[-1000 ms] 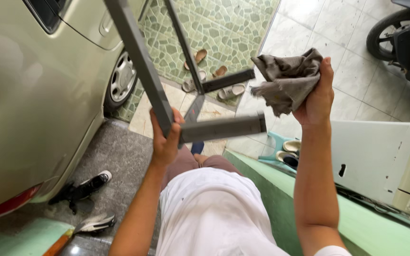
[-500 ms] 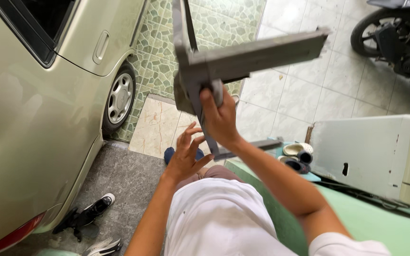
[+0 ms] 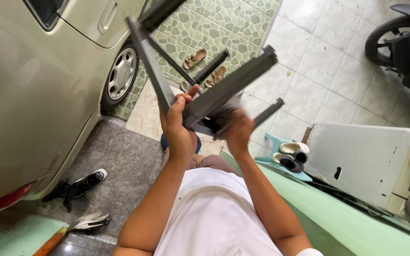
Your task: The person wipes a gray plastic frame with a cloth, then picks up and connects multiple frame pieces to assemble a larger structure. The person continues to wipe and adjust the assembled frame while standing in a garage-like area.
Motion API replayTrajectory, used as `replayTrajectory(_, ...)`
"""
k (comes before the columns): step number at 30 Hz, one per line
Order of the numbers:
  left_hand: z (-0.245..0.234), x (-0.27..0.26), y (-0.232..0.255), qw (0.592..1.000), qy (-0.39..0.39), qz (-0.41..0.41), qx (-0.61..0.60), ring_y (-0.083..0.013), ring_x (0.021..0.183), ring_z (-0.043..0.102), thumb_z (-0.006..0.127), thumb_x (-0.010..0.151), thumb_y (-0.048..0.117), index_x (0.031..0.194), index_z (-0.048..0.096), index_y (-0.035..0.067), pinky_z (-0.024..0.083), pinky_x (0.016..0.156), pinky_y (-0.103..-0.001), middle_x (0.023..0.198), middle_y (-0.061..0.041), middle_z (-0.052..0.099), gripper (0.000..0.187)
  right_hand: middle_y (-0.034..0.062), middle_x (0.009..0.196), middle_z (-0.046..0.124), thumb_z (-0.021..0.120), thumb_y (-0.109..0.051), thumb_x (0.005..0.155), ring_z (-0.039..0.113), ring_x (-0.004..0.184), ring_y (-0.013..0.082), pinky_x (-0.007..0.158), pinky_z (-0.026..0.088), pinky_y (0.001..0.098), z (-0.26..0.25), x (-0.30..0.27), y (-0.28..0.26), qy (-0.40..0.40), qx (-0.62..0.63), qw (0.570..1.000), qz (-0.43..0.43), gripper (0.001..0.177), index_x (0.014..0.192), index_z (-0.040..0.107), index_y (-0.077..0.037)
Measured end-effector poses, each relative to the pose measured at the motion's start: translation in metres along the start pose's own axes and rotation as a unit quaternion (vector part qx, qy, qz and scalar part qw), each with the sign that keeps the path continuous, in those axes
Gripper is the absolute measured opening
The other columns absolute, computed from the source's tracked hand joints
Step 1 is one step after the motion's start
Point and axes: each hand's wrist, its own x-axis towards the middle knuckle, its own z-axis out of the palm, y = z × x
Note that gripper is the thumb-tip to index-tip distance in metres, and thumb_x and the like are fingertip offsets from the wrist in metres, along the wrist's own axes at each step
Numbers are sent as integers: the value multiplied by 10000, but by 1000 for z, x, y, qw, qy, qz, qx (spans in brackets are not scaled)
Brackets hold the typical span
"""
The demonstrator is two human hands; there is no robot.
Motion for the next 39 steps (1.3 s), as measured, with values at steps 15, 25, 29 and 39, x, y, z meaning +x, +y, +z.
replayTrajectory(15,-15,-49,-54,944,-126,154,263,-144,911,396,587,862,-37,1464,165,78,380,956,-335,1046,-66,395,744,47,1001,636,682,-368,1059,587,840,148,721,523,359,-15,31,-25,195,188,962,35,413,1233,617,1)
replayTrajectory(25,-75,-21,-5,985,-159,56,-32,-298,1189,541,560,820,141,1394,449,-85,355,1251,-503,1233,-207,579,627,189,1277,629,424,-677,1101,672,1109,278,979,567,422,-61,9,-51,-19,424,904,52,666,1269,575,-50)
replayTrajectory(29,-67,-15,8,974,-193,-24,-117,-421,1569,281,565,774,177,1609,254,-9,119,1372,-560,1637,-280,362,911,175,1501,546,459,-683,993,580,1340,263,1210,467,439,-58,5,-66,19,359,931,63,773,1449,518,-61)
replayTrajectory(39,-76,10,21,950,-249,-92,-162,-430,1664,101,592,744,247,1675,210,29,24,1392,-591,1718,-280,217,1030,91,1213,653,499,-629,1020,666,1110,199,934,550,367,-30,-65,-40,-162,127,978,38,617,1317,611,-99)
